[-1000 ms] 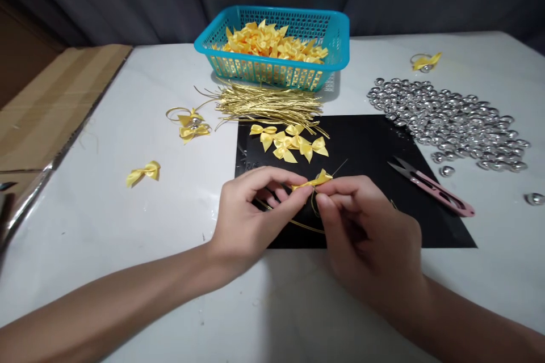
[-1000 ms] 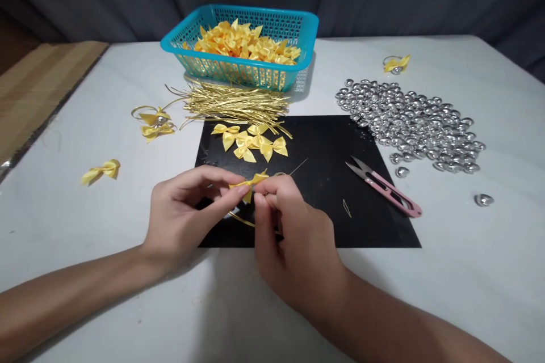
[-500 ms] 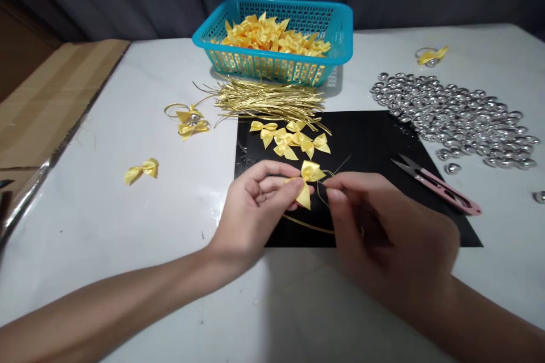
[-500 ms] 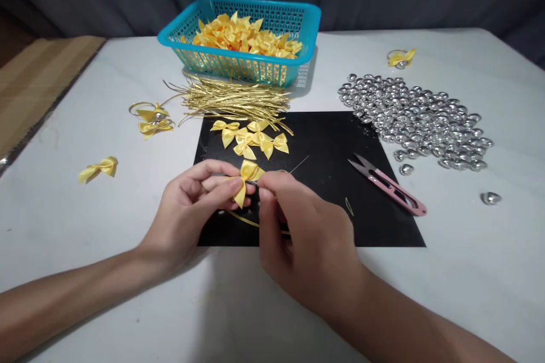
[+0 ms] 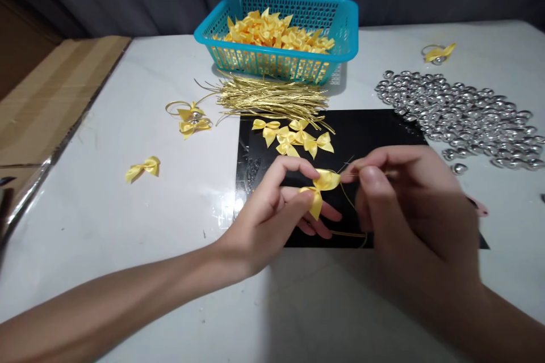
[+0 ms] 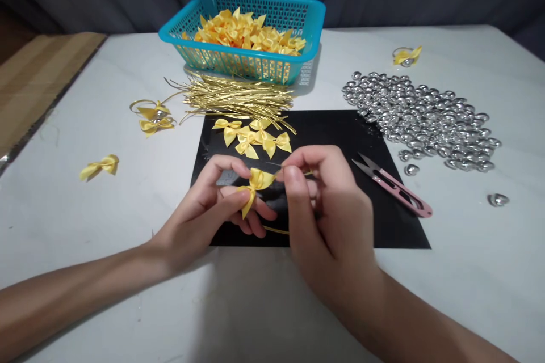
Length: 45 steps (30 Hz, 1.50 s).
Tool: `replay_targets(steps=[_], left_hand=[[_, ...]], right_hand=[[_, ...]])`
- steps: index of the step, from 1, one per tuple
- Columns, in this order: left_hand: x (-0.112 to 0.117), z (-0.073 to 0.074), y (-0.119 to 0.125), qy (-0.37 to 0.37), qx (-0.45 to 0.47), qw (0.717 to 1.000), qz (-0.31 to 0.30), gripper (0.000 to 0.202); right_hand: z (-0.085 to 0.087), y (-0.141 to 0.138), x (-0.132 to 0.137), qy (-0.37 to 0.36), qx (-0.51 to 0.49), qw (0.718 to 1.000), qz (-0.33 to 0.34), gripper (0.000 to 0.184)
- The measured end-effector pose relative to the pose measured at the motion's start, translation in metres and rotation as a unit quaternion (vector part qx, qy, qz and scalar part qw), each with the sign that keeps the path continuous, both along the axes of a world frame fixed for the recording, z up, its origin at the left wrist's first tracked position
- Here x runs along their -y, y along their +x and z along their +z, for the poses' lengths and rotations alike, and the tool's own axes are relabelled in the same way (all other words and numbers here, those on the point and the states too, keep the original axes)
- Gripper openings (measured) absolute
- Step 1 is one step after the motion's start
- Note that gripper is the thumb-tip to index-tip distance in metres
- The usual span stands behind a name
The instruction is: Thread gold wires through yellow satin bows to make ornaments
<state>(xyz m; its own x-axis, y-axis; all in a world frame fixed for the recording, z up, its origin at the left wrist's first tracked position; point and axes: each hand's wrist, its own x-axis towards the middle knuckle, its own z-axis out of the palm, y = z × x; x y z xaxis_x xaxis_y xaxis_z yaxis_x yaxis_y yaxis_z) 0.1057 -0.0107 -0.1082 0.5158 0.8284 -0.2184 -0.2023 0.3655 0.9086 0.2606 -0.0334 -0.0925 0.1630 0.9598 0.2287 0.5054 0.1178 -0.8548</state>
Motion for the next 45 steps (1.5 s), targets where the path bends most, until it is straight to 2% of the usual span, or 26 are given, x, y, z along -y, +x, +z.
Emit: replay_targets(steps=[3,5,9,12,16,22,24,26,28,30,32,34,38,45], left_hand=[[0.002,-0.001,0.001,0.035,-0.01,0.999,-0.011,0.006],[0.003,-0.001,0.002,0.077,-0.022,0.997,-0.021,0.009],[0.004,-0.002,0.002,0.185,-0.098,0.978,-0.022,0.012],[0.004,-0.002,0.003,0.221,-0.123,0.968,0.006,0.01],[0.003,-0.002,0.003,0.186,-0.1,0.977,0.026,0.013],[-0.001,0.002,0.001,0.096,-0.093,0.99,0.044,0.017],[-0.001,0.004,0.001,0.092,-0.1,0.99,0.047,0.018],[-0.001,0.005,0.001,0.095,-0.108,0.988,0.053,0.018],[-0.001,0.005,0.001,0.096,-0.114,0.987,0.055,0.019],[-0.001,0.005,0.0,0.096,-0.117,0.987,0.052,0.019],[-0.001,0.004,0.0,0.098,-0.117,0.987,0.049,0.02],[-0.001,0.004,0.0,0.099,-0.114,0.987,0.05,0.02],[-0.001,0.004,0.0,0.087,-0.109,0.989,0.049,0.019],[-0.001,0.005,0.001,0.081,-0.103,0.99,0.055,0.019]], right_hand=[[-0.002,-0.007,-0.004,-0.082,-0.094,0.991,0.054,0.015],[-0.002,-0.009,-0.005,-0.105,-0.122,0.985,0.063,0.016],[-0.002,-0.01,-0.003,-0.107,-0.109,0.987,0.059,0.016],[-0.001,-0.009,-0.003,-0.114,-0.093,0.987,0.065,0.017],[-0.002,-0.007,-0.004,-0.119,-0.087,0.987,0.06,0.017],[-0.001,-0.004,-0.001,-0.107,-0.022,0.992,0.057,0.017],[0.002,-0.001,-0.001,-0.074,0.017,0.996,0.053,0.016],[0.007,0.005,-0.003,-0.01,0.079,0.995,0.059,0.012],[0.013,0.014,-0.008,0.066,0.163,0.979,0.105,0.01],[0.018,0.023,-0.014,0.114,0.232,0.949,0.181,0.01],[0.02,0.03,-0.018,0.128,0.255,0.926,0.247,0.009],[0.019,0.033,-0.018,0.115,0.256,0.916,0.286,0.009],[0.013,0.033,-0.015,0.078,0.27,0.903,0.324,0.015],[0.011,0.033,-0.015,0.095,0.292,0.893,0.33,0.014]])
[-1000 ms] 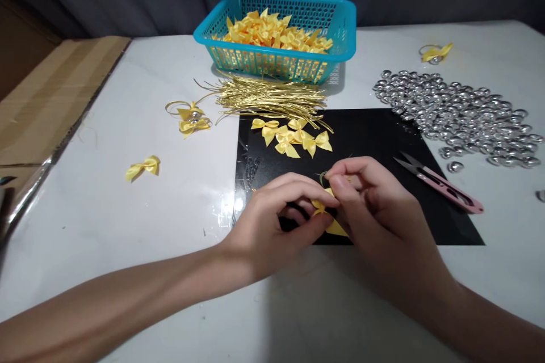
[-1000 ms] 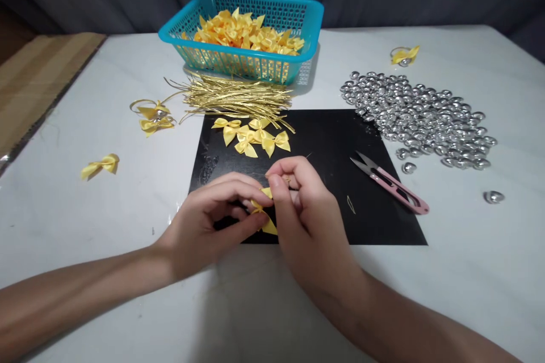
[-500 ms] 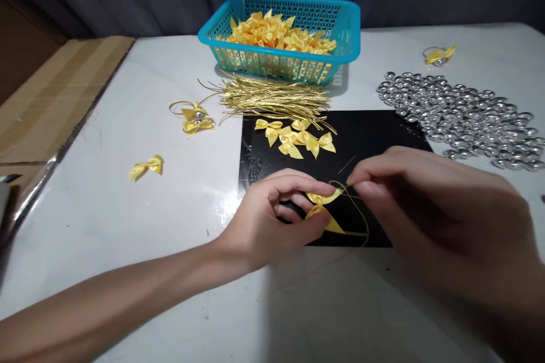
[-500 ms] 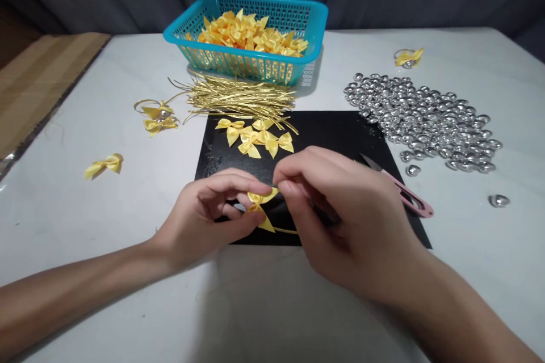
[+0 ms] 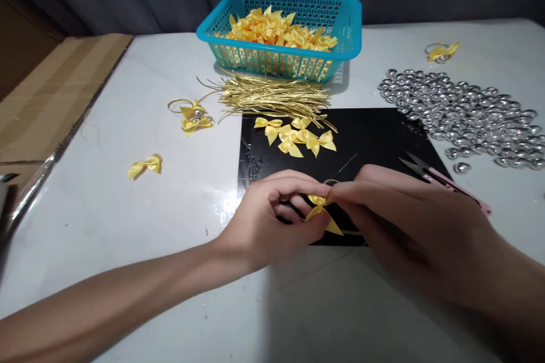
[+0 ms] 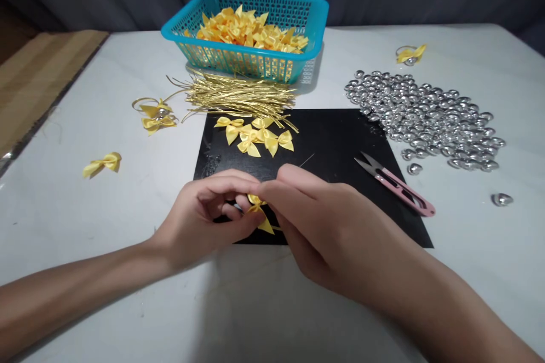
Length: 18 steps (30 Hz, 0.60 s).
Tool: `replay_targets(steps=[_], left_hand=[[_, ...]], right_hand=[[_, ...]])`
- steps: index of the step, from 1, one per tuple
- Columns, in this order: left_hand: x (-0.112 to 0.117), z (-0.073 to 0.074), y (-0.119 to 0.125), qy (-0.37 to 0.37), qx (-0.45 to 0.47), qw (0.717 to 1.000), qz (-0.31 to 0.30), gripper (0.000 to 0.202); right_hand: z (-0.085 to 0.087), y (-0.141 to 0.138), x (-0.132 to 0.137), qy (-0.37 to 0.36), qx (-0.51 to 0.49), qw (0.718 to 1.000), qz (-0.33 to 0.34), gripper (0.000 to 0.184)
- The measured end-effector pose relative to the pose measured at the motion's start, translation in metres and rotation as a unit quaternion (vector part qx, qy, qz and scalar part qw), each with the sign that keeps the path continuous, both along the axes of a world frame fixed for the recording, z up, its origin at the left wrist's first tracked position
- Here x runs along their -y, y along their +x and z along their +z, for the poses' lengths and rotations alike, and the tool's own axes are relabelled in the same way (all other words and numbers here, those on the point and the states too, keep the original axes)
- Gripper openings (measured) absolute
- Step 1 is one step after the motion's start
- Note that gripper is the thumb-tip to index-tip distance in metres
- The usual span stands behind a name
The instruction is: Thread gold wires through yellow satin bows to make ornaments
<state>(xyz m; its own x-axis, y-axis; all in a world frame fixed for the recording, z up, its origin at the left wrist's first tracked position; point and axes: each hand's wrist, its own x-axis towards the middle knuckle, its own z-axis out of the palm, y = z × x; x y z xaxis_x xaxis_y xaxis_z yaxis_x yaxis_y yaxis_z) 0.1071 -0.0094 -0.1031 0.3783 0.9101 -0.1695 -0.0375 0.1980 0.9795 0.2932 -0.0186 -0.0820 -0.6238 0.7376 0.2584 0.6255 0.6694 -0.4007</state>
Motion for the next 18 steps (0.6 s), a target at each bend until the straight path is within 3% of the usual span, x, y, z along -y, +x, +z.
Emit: replay_targets(steps=[18], left_hand=[[0.0004,-0.0039,-0.0014,0.009,-0.002,1.0,-0.01,0.017]], right_hand=[[-0.0018,-0.0004,0.0018,0.0,-0.002,1.0,0.006,0.015]])
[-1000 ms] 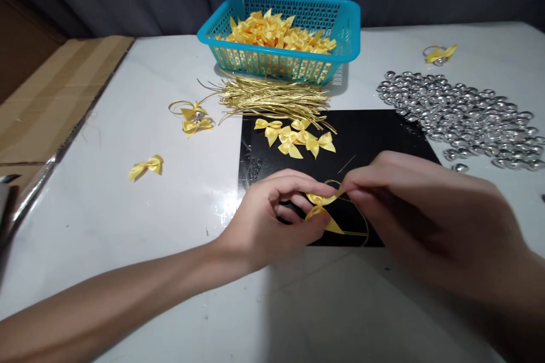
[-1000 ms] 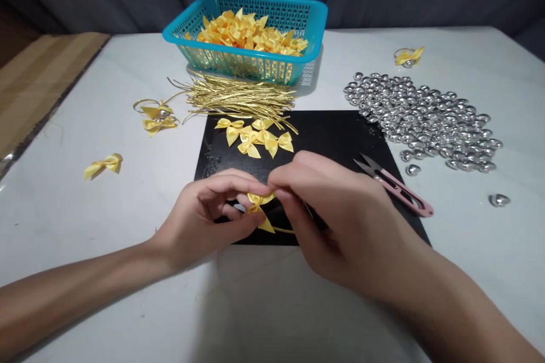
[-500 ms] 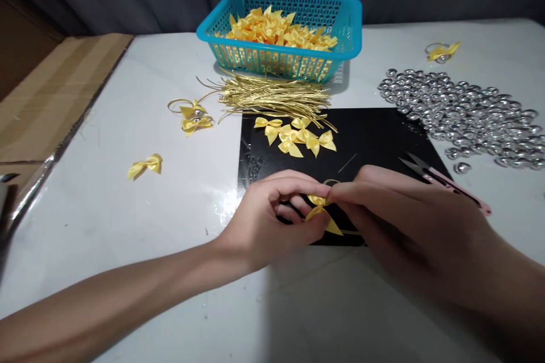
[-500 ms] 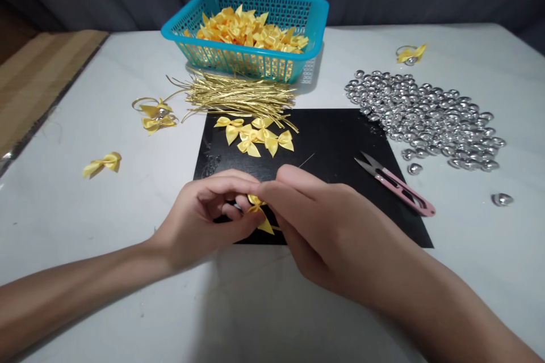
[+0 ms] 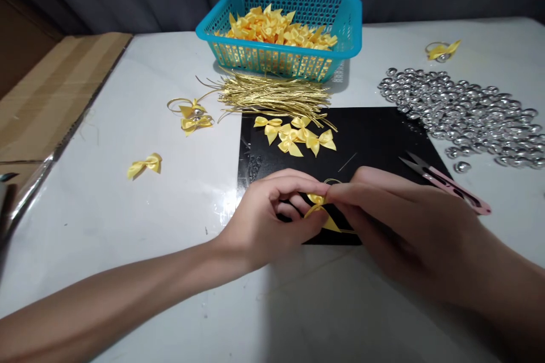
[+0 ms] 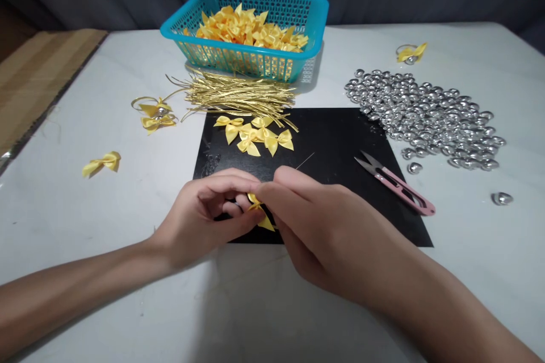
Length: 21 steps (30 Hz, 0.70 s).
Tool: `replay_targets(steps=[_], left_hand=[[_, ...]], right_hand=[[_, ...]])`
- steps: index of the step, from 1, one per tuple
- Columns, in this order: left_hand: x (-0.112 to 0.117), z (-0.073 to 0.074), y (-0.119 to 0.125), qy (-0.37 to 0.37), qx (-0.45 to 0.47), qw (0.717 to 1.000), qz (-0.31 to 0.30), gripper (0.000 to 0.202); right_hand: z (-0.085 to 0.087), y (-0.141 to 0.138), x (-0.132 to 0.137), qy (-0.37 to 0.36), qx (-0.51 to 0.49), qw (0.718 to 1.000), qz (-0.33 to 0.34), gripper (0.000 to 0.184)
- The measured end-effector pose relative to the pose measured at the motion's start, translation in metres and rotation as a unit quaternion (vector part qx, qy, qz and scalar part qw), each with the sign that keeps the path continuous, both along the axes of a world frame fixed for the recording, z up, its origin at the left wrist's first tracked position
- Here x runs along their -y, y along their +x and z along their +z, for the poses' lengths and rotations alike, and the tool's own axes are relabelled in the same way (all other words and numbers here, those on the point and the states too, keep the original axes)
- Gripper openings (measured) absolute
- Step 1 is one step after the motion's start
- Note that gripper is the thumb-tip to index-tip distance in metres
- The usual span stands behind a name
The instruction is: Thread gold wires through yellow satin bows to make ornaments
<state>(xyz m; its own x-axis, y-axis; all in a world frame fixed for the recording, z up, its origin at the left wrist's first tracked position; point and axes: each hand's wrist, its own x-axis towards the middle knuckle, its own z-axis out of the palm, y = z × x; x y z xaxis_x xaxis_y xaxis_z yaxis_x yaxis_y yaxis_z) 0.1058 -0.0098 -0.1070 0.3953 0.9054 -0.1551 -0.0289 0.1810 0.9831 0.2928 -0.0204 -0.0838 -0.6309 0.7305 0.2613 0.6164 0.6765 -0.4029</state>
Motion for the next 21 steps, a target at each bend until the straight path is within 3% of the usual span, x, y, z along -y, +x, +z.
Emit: replay_targets(steps=[21], left_hand=[[0.0001,-0.0001,0.001,-0.008,0.007,1.0,-0.002,0.016]], right_hand=[[-0.001,0.0006,0.0006,0.012,0.003,1.0,-0.006,0.015]])
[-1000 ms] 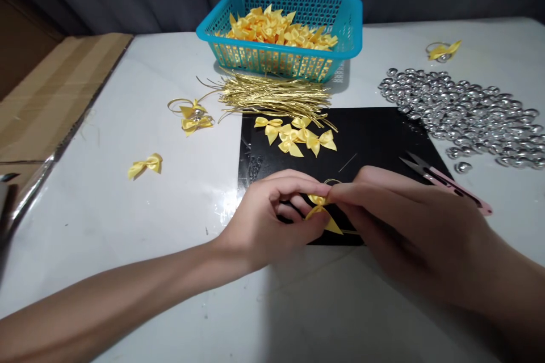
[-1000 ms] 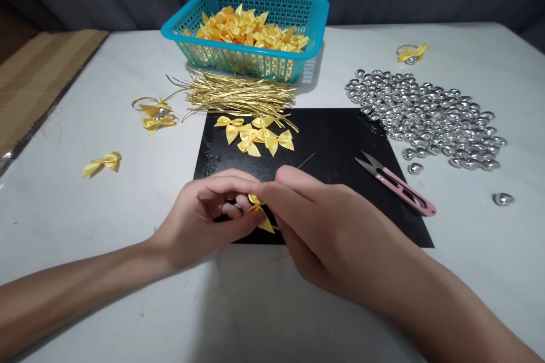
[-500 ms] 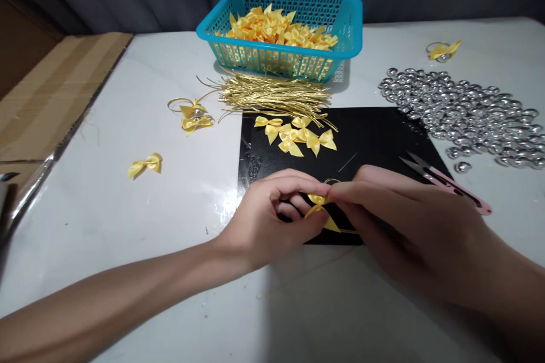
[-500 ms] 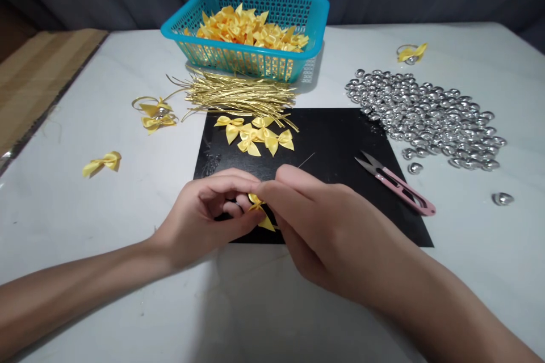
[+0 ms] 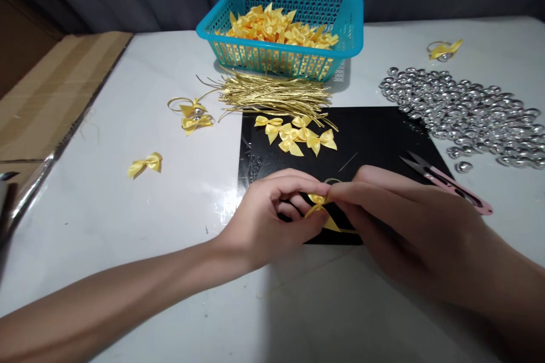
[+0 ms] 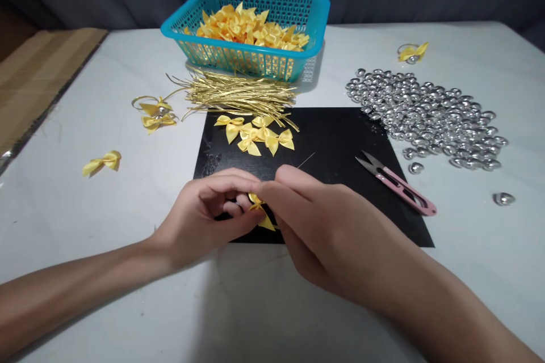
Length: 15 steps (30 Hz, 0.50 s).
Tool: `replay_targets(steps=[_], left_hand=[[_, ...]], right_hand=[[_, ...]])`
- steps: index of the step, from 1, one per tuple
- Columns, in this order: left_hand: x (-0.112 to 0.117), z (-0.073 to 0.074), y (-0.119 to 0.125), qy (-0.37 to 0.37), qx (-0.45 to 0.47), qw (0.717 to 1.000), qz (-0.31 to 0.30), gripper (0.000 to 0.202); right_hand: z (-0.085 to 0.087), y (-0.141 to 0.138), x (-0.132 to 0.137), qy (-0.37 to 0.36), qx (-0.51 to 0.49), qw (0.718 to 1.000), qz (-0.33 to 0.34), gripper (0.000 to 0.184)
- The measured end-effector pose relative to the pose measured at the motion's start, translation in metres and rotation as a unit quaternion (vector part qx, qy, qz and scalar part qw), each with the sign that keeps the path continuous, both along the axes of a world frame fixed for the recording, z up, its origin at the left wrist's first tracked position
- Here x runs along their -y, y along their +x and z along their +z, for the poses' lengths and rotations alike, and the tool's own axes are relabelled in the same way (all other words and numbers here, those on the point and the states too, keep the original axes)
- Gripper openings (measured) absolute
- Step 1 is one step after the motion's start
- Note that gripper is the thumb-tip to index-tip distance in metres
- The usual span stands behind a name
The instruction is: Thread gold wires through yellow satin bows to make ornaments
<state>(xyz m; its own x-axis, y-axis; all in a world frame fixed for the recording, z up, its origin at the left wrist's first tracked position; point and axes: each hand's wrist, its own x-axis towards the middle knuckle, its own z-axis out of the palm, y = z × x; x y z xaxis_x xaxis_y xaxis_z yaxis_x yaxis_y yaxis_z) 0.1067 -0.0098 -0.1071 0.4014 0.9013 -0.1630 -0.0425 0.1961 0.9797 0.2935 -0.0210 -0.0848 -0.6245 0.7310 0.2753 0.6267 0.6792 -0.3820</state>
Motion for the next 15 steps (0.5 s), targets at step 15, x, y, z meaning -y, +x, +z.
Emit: replay_targets(steps=[15], left_hand=[[0.0,-0.001,0.0,0.024,-0.014,1.0,-0.005,0.017]], right_hand=[[0.001,-0.01,0.005,0.048,0.039,0.998,0.017,0.025]])
